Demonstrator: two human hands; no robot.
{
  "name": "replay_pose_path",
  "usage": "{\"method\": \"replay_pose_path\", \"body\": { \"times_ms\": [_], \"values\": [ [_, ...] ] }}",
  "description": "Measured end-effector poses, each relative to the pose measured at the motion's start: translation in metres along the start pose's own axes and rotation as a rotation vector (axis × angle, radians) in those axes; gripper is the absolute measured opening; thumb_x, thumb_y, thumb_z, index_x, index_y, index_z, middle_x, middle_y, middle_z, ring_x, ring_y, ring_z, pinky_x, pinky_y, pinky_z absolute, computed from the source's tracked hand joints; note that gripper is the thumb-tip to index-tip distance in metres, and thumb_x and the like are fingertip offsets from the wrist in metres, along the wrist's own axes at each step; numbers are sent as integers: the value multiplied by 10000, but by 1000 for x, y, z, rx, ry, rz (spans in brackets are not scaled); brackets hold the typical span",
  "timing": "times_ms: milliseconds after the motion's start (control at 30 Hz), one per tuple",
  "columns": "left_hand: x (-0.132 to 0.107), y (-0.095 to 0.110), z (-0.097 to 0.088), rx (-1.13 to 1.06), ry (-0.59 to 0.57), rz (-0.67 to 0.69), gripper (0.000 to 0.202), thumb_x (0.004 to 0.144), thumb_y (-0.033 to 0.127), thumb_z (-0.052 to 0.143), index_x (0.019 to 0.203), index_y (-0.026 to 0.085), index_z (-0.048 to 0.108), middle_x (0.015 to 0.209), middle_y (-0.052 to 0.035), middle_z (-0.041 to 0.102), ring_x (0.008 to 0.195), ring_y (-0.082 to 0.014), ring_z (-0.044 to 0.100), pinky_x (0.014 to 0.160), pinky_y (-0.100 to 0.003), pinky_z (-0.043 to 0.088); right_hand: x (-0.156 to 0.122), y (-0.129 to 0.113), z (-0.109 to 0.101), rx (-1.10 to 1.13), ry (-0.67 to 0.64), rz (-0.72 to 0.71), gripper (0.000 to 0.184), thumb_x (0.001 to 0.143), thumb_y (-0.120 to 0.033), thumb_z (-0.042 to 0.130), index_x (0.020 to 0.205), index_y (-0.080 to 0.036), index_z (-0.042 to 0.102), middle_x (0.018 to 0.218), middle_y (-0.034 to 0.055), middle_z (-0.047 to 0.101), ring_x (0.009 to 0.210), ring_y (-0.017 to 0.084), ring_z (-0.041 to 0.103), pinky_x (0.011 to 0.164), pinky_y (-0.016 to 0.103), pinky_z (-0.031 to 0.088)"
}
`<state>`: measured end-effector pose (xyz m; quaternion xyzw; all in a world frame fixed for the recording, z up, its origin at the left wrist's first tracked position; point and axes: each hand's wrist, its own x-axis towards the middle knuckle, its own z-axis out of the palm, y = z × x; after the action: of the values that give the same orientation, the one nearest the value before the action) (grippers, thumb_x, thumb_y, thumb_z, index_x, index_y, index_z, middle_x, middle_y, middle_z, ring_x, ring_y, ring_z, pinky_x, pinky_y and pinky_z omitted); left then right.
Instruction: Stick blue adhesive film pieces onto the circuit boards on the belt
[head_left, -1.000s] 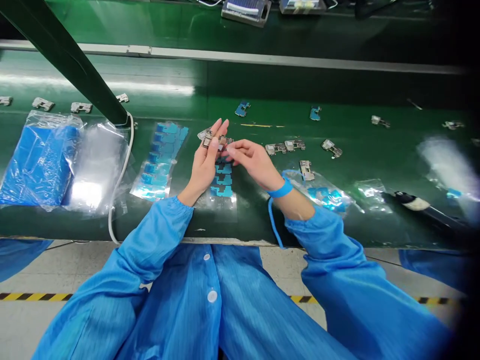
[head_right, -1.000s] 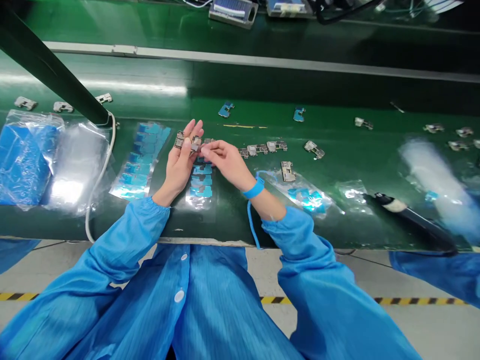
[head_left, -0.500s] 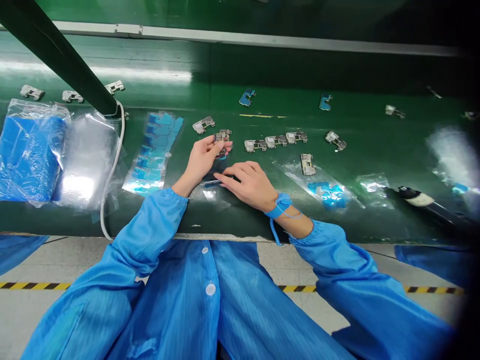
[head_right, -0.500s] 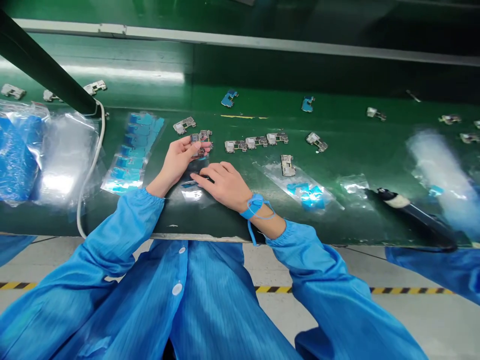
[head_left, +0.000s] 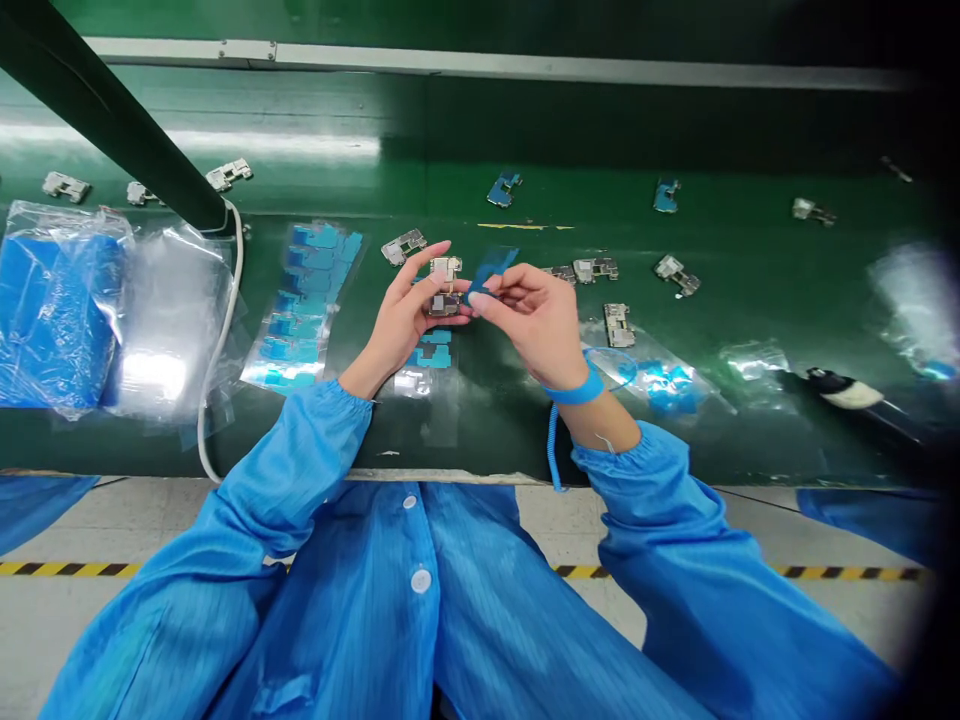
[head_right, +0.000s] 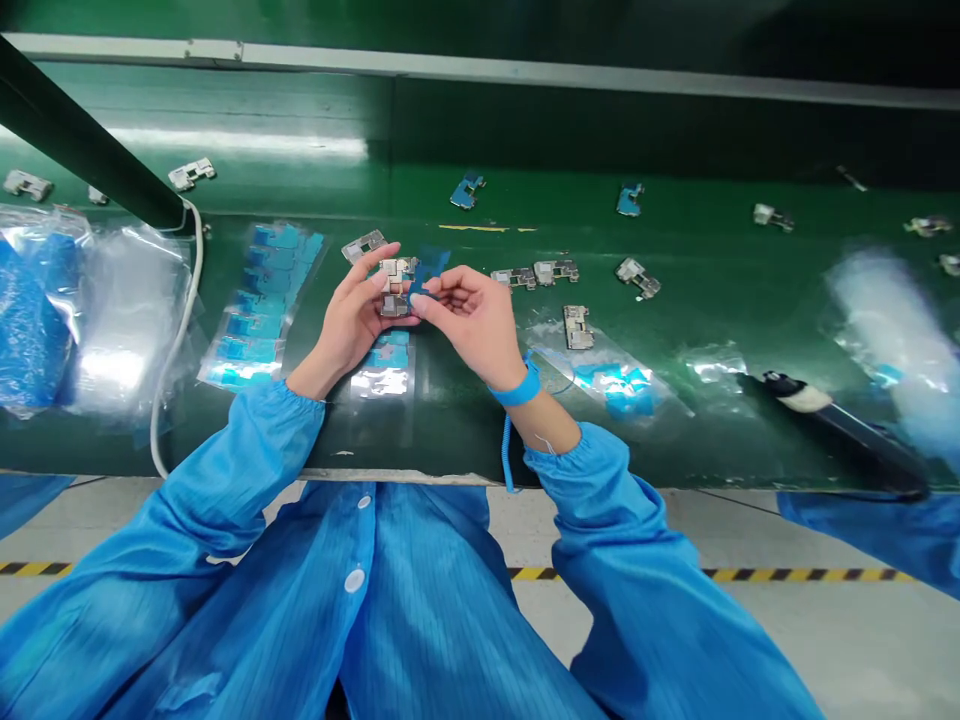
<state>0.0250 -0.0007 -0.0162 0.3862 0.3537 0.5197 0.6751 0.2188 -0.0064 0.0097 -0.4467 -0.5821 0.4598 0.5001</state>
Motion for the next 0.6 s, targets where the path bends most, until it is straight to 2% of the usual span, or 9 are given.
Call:
{"method": "replay_pose_path", "body": {
  "times_ms": [67,133,200,333,400,500,600],
  "values": [
    [-2,-1,2,58,2,42,714,890,623,892,1494,339,639,1070,-25,812,877,-228,815,871,-418,688,7,15,2,71,-24,93,572,693,-692,1026,885,-249,719,930,19,773,823,193,739,850,390,672],
    [-5,-2,4,149,33,116,754,840,589,966,1478,326,663,1012,-15,789,819,-204,783,859,-405,672,7,23,2,59,-49,106,581,690,-696,1026,875,-244,711,914,13,759,799,175,710,818,366,651],
    [-6,-2,4,211,60,174,706,846,572,976,1439,309,697,951,-3,770,755,-177,748,813,-378,660,4,26,-1,19,-69,82,571,701,-685,1027,889,-242,719,921,10,759,777,162,678,775,348,612],
    [-9,1,5,259,106,226,582,884,577,951,1357,312,740,895,20,751,691,-140,725,701,-310,641,-1,21,-9,-102,-65,-24,434,845,-611,967,1017,-263,774,964,18,769,840,184,684,794,367,571],
    [-9,2,7,273,113,240,560,876,561,966,1329,310,751,863,32,741,672,-130,723,681,-290,639,-2,17,-13,-172,-40,-82,365,933,-611,889,981,-269,771,927,21,756,833,196,670,789,386,558],
    [-8,1,7,271,102,239,546,881,549,966,1320,302,754,825,42,739,649,-123,724,663,-270,635,-1,14,-16,-279,-40,-156,373,992,-605,821,877,-261,736,863,24,731,778,200,624,755,401,526],
    [-4,-5,1,199,69,155,603,962,594,869,1455,304,676,983,-1,831,752,-174,807,728,-307,668,0,12,-20,-335,-17,-206,369,1016,-584,801,865,-254,733,844,29,719,762,197,609,744,402,511]
  ]
}}
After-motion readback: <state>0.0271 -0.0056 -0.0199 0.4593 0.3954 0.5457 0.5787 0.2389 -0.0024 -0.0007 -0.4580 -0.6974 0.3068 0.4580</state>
